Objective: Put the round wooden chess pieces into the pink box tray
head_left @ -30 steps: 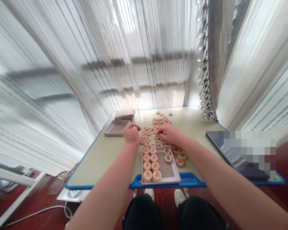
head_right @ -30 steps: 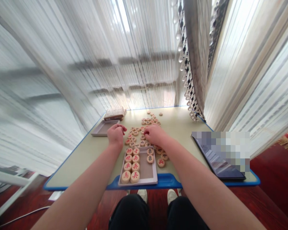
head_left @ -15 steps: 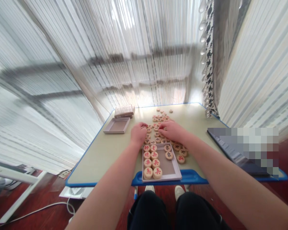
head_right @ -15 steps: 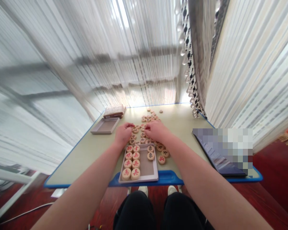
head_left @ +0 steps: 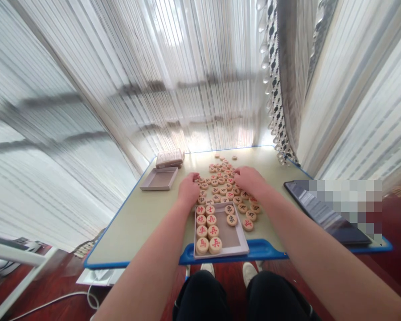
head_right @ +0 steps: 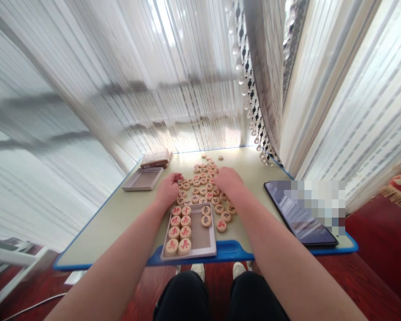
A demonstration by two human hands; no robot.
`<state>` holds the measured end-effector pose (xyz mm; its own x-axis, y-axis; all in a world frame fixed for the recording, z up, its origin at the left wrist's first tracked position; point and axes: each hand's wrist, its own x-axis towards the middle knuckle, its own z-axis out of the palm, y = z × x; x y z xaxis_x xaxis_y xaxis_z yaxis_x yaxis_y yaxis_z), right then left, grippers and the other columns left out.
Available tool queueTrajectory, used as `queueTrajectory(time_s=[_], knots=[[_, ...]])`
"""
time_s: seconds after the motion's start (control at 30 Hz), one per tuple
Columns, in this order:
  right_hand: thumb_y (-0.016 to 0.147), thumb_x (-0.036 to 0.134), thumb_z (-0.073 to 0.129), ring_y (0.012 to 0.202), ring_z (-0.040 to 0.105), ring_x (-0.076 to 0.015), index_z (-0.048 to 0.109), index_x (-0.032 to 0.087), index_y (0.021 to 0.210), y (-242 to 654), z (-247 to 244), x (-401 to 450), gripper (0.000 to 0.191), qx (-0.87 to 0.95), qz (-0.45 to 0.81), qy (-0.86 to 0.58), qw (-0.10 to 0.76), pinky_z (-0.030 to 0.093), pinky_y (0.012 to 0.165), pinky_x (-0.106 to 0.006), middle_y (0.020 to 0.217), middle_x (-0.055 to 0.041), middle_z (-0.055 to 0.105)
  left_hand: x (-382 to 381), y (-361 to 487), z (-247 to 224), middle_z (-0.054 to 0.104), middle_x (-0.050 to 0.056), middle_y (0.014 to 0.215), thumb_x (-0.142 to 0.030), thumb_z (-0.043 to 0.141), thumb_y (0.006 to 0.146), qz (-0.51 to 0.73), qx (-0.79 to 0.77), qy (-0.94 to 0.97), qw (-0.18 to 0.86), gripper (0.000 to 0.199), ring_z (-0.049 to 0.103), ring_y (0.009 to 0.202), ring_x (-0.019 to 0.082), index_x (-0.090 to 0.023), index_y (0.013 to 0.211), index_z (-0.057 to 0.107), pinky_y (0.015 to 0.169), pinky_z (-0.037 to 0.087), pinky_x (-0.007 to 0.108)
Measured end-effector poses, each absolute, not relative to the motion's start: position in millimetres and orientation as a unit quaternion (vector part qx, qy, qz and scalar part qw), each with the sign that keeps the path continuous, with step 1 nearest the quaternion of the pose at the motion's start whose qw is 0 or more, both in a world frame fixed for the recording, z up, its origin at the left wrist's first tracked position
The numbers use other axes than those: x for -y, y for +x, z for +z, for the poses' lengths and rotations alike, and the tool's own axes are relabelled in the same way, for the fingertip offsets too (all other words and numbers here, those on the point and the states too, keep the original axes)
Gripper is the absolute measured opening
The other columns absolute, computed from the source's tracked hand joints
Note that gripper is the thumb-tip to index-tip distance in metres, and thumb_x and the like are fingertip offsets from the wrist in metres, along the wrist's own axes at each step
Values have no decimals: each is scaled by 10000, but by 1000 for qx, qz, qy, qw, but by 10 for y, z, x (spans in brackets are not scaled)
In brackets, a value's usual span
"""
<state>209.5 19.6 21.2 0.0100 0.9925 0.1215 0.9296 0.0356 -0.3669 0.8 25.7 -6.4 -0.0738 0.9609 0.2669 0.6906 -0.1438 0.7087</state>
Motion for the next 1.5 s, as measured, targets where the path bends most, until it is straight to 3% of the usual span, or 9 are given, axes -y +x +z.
queueTrajectory(time_s=[0.17,0.4,0.7,0.87,1.0,1.17,1.4,1.5], knots=[[787,190,459,906,627,-228,718,163,904,2119,237,-175,285,711,90,-673,185,441,798,-279,944,-117,703,-253,16,-57,693,70,1020,-4,393,670,378,-625,655,192,439,611,980,192,-157,1010,625,895,441,329],[763,176,483,944,620,-213,691,207,1021,2173,219,-196,333,688,94,-687,214,448,799,-274,1018,-75,695,-304,3,-138,697,63,1007,-48,410,687,421,-611,630,230,493,613,946,209,-177,1139,559,876,445,370],[729,109,505,933,632,-220,683,153,1021,2280,226,-195,345,644,102,-723,226,466,786,-265,1007,-106,693,-341,31,-175,662,74,1102,-75,418,729,462,-568,617,290,371,589,1042,172,-165,1042,596,914,447,319],[689,114,551,898,642,-227,716,157,925,2333,232,-170,291,648,122,-727,192,476,743,-259,952,-107,703,-299,42,-138,694,62,991,-57,405,688,462,-570,611,296,363,626,949,152,-157,957,628,876,474,296],[747,189,516,895,632,-204,705,175,954,2287,174,-189,281,667,127,-706,203,464,774,-255,946,-85,701,-270,42,-101,703,57,937,-65,411,665,455,-582,612,282,343,636,906,159,-155,910,633,856,481,301],[797,268,486,994,578,-180,687,222,1037,2216,104,-223,316,744,75,-621,235,401,916,-260,1095,-67,641,-272,36,-92,706,50,928,-75,430,660,452,-583,621,264,336,636,896,165,-166,905,640,850,479,305],[744,245,519,893,612,-190,709,203,883,2195,117,-212,240,726,88,-643,227,447,801,-259,896,-54,703,-157,68,13,695,39,968,-121,446,705,434,-590,657,177,317,611,940,181,-191,918,670,864,449,291],[734,244,540,861,623,-176,680,187,981,2188,91,-244,290,716,106,-644,247,451,784,-251,934,-52,704,-136,68,38,698,18,880,-138,425,713,471,-582,643,159,324,620,765,165,-200,904,680,756,466,274]])
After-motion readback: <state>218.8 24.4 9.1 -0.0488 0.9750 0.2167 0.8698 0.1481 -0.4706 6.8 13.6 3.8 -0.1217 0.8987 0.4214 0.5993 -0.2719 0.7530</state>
